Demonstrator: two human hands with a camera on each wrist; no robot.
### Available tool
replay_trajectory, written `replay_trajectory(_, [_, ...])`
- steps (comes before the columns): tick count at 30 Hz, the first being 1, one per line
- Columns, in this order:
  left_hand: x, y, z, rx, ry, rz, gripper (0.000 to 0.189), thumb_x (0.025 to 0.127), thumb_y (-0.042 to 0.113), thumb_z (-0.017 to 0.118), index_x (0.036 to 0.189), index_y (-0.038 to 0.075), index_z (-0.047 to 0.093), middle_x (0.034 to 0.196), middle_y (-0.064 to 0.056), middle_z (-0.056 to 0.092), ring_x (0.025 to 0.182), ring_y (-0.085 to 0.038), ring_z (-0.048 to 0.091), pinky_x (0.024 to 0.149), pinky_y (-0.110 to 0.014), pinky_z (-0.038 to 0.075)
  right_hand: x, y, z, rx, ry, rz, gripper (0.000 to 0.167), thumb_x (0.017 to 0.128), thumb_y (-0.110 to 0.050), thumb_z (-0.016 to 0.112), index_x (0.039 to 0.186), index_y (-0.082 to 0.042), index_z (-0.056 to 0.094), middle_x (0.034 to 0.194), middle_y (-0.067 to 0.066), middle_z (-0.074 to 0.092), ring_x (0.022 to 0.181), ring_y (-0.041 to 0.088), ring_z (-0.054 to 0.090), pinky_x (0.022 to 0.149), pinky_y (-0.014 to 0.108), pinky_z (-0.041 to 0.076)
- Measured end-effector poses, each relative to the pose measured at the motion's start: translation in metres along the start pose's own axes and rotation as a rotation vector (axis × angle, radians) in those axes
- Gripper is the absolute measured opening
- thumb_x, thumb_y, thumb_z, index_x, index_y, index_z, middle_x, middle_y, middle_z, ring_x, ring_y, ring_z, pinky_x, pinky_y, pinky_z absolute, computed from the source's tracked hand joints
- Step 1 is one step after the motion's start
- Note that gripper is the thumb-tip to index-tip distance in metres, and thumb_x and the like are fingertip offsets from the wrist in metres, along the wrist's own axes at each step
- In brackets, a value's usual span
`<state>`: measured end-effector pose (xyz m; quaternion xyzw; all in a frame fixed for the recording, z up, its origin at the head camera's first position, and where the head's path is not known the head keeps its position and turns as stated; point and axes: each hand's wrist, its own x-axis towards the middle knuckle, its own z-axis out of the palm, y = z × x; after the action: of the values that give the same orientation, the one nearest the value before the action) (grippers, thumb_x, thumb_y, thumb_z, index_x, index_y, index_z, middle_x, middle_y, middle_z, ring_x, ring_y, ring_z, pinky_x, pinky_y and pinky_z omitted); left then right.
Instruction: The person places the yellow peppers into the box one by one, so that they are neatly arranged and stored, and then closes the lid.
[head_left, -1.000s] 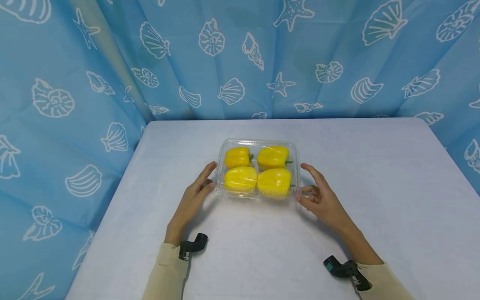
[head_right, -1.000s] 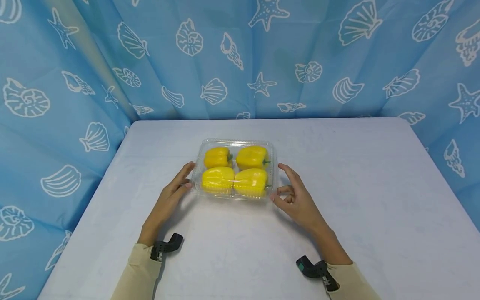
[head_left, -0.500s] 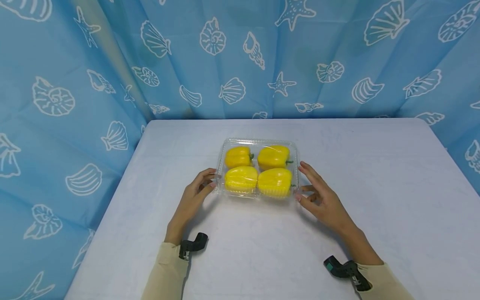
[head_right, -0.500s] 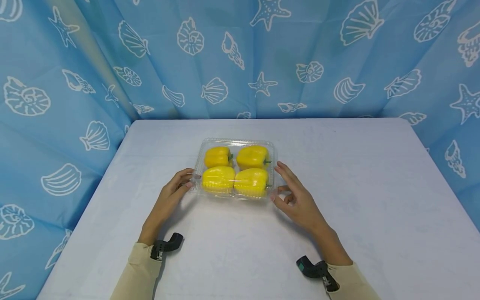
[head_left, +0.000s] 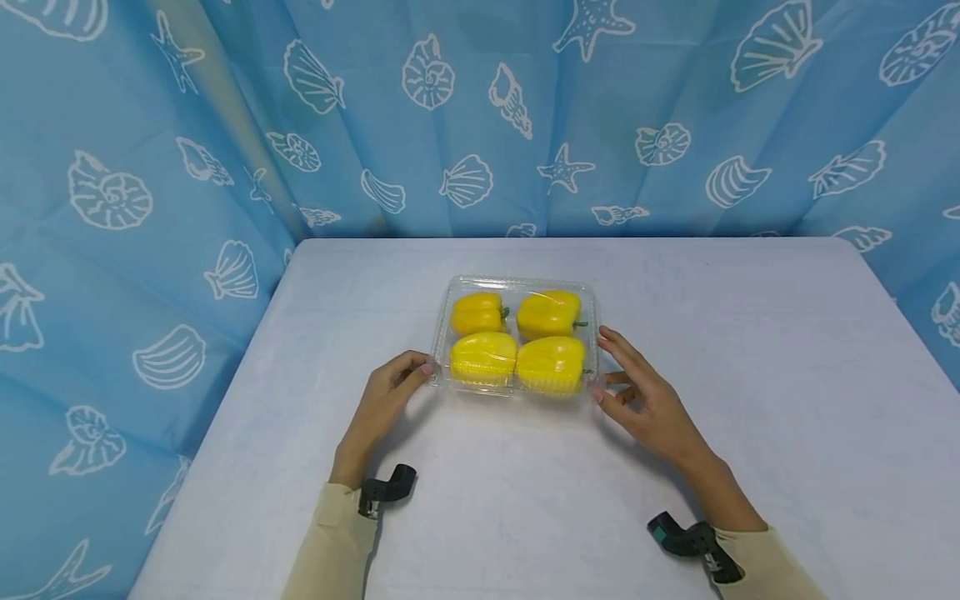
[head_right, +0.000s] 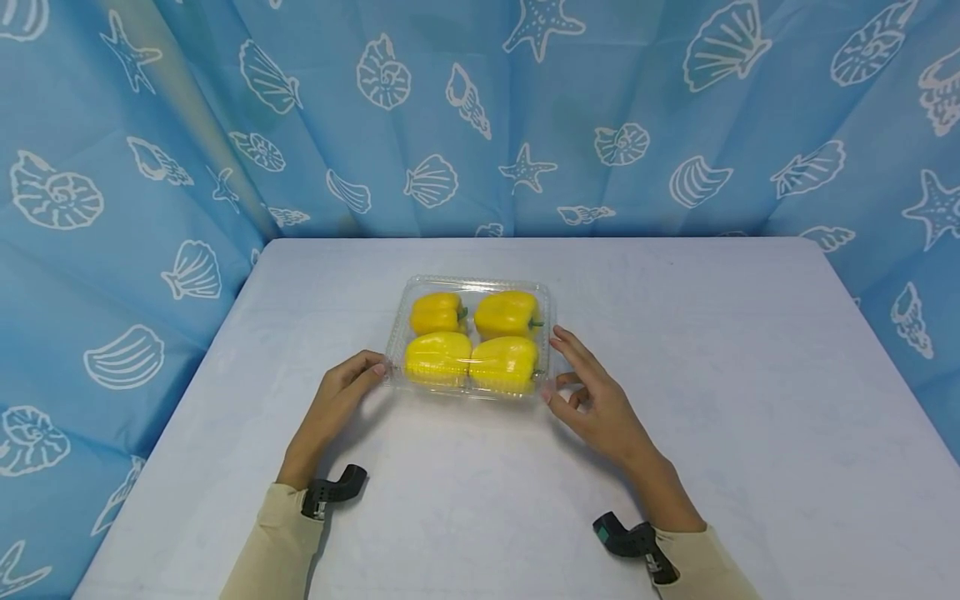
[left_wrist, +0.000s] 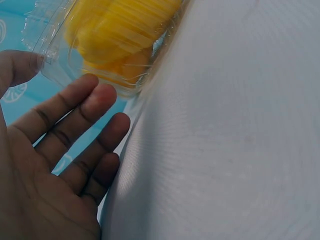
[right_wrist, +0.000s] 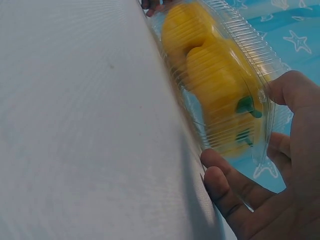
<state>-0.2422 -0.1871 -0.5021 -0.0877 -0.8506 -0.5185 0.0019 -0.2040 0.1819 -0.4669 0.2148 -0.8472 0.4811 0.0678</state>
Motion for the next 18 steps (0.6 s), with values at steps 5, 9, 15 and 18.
replay_trajectory(5, [-0.0006,0.0019,-0.0009,-0.043,-0.015,0.001,0.027,0.101,0.037,0.059,0.099,0.012,0.071,0.091,-0.001,0.067,0.089,-0.021,0.056,0.085,-0.038,0.042,0.0002,0.0,0.0005,0.001,-0.003,-0.001,0.069,0.09,0.002,0.069,0.152,0.0,0.038,0.161,0.015,0.028,0.105,0.03,0.064,0.075,0.028,0.055])
replay_trajectory(9, [-0.0006,0.0023,-0.0014,-0.082,-0.042,0.023,0.024,0.1,0.026,0.059,0.093,0.006,0.07,0.084,-0.005,0.067,0.088,-0.026,0.059,0.085,-0.035,0.043,0.0003,0.0008,0.0006,0.009,-0.009,0.003,0.07,0.091,0.002,0.069,0.153,-0.001,0.037,0.162,0.014,0.028,0.105,0.03,0.063,0.075,0.028,0.055])
replay_trajectory(15, [0.0006,0.0041,-0.0024,-0.17,-0.09,0.029,0.023,0.099,0.015,0.057,0.086,0.0,0.067,0.075,-0.014,0.065,0.073,-0.031,0.056,0.069,-0.03,0.045,0.0001,0.0019,0.0005,0.018,-0.015,0.018,0.071,0.092,0.0,0.068,0.155,-0.004,0.034,0.162,0.012,0.026,0.106,0.031,0.063,0.077,0.027,0.053])
replay_trajectory(18, [0.0014,0.0045,-0.0032,-0.225,-0.126,-0.016,0.024,0.099,0.018,0.058,0.085,0.0,0.066,0.072,-0.013,0.062,0.065,-0.026,0.052,0.06,-0.028,0.044,-0.0004,0.0025,0.0005,0.027,-0.019,0.022,0.071,0.093,0.0,0.067,0.155,-0.004,0.034,0.163,0.012,0.026,0.107,0.032,0.064,0.077,0.026,0.053])
